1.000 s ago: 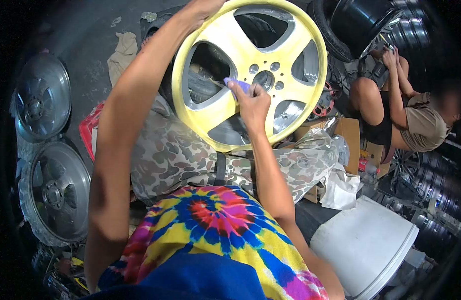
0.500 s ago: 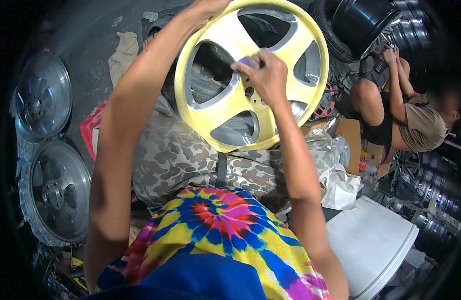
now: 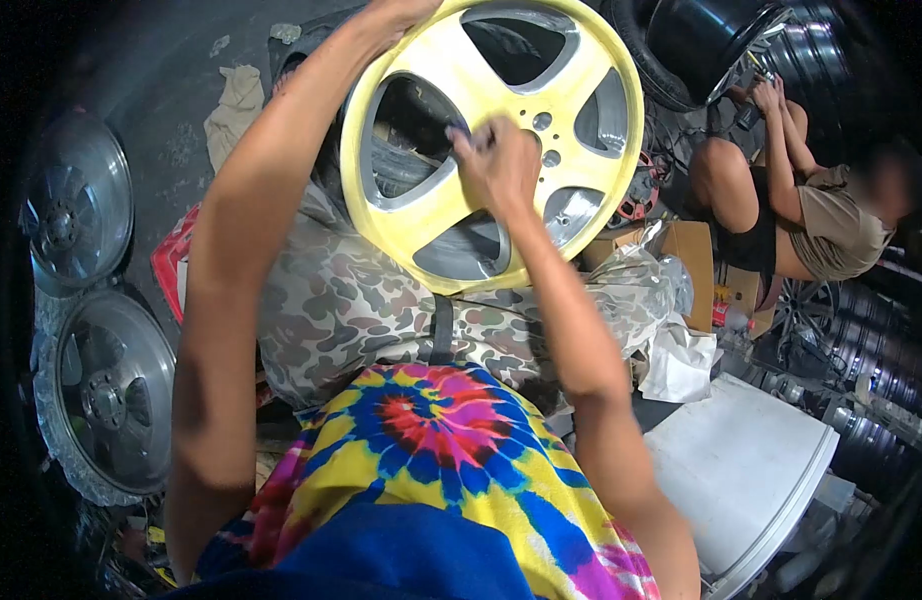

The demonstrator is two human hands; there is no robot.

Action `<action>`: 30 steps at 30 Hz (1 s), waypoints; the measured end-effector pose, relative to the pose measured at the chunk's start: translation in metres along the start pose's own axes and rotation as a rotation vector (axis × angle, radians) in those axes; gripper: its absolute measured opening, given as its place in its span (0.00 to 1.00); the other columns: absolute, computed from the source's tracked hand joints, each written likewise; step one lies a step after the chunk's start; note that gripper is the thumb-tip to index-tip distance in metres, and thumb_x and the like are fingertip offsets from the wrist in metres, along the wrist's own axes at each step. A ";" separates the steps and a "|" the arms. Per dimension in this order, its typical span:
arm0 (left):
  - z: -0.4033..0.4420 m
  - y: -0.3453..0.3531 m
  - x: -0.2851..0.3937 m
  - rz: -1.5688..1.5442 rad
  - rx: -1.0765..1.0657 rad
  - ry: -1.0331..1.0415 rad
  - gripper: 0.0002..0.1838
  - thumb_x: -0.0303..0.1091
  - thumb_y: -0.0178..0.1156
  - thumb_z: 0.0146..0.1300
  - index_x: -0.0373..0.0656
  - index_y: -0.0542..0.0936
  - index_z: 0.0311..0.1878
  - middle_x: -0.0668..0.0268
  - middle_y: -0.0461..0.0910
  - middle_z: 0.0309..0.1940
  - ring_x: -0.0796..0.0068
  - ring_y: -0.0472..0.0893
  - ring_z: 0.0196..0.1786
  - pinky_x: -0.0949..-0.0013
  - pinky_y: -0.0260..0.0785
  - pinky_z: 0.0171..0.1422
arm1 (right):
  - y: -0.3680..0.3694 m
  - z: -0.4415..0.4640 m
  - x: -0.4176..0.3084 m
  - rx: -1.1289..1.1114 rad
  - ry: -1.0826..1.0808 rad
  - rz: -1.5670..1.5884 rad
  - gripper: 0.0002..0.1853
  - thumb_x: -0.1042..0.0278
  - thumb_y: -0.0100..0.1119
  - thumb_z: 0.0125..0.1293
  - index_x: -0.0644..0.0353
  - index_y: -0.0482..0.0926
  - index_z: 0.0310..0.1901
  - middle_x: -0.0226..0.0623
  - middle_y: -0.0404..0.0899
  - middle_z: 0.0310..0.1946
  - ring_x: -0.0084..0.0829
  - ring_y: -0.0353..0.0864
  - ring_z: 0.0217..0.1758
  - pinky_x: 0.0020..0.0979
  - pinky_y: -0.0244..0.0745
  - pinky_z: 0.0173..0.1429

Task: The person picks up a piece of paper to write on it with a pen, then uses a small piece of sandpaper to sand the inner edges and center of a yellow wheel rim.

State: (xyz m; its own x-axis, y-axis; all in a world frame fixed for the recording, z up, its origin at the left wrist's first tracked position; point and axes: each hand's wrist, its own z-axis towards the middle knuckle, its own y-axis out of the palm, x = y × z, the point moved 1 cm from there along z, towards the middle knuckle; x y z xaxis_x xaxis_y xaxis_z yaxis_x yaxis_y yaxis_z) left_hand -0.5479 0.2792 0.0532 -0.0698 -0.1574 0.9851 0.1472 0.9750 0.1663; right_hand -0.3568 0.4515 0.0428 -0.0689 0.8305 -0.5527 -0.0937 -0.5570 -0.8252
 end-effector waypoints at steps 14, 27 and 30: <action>-0.134 0.007 0.049 0.593 0.197 0.348 0.24 0.52 0.61 0.77 0.35 0.89 0.45 0.67 0.88 0.35 0.81 0.81 0.39 0.72 0.73 0.49 | -0.119 -0.069 0.109 0.060 0.293 0.582 0.10 0.70 0.76 0.61 0.61 0.82 0.29 0.26 0.80 0.24 0.15 0.73 0.26 0.23 0.69 0.32; -0.248 0.109 -0.075 1.360 -0.127 0.153 0.49 0.53 0.68 0.67 0.18 0.61 0.73 0.25 0.66 0.69 0.30 0.74 0.67 0.43 0.67 0.72 | -0.102 -0.080 0.098 0.287 0.065 0.533 0.13 0.66 0.70 0.64 0.68 0.82 0.43 0.43 0.83 0.28 0.35 0.80 0.27 0.36 0.77 0.39; -0.221 0.136 -0.074 1.327 -0.050 0.098 0.50 0.53 0.68 0.67 0.18 0.60 0.74 0.23 0.63 0.70 0.29 0.73 0.68 0.43 0.67 0.72 | -0.103 -0.081 0.095 0.239 0.018 0.551 0.12 0.67 0.70 0.65 0.67 0.82 0.43 0.45 0.85 0.30 0.37 0.82 0.28 0.36 0.77 0.39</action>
State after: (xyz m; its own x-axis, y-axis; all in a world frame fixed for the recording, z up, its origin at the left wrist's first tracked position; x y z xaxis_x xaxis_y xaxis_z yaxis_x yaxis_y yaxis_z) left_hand -0.3051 0.3893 0.0125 0.2239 0.8891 0.3992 0.0840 0.3905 -0.9168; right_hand -0.2730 0.5881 0.0655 -0.1540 0.4181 -0.8953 -0.2698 -0.8894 -0.3689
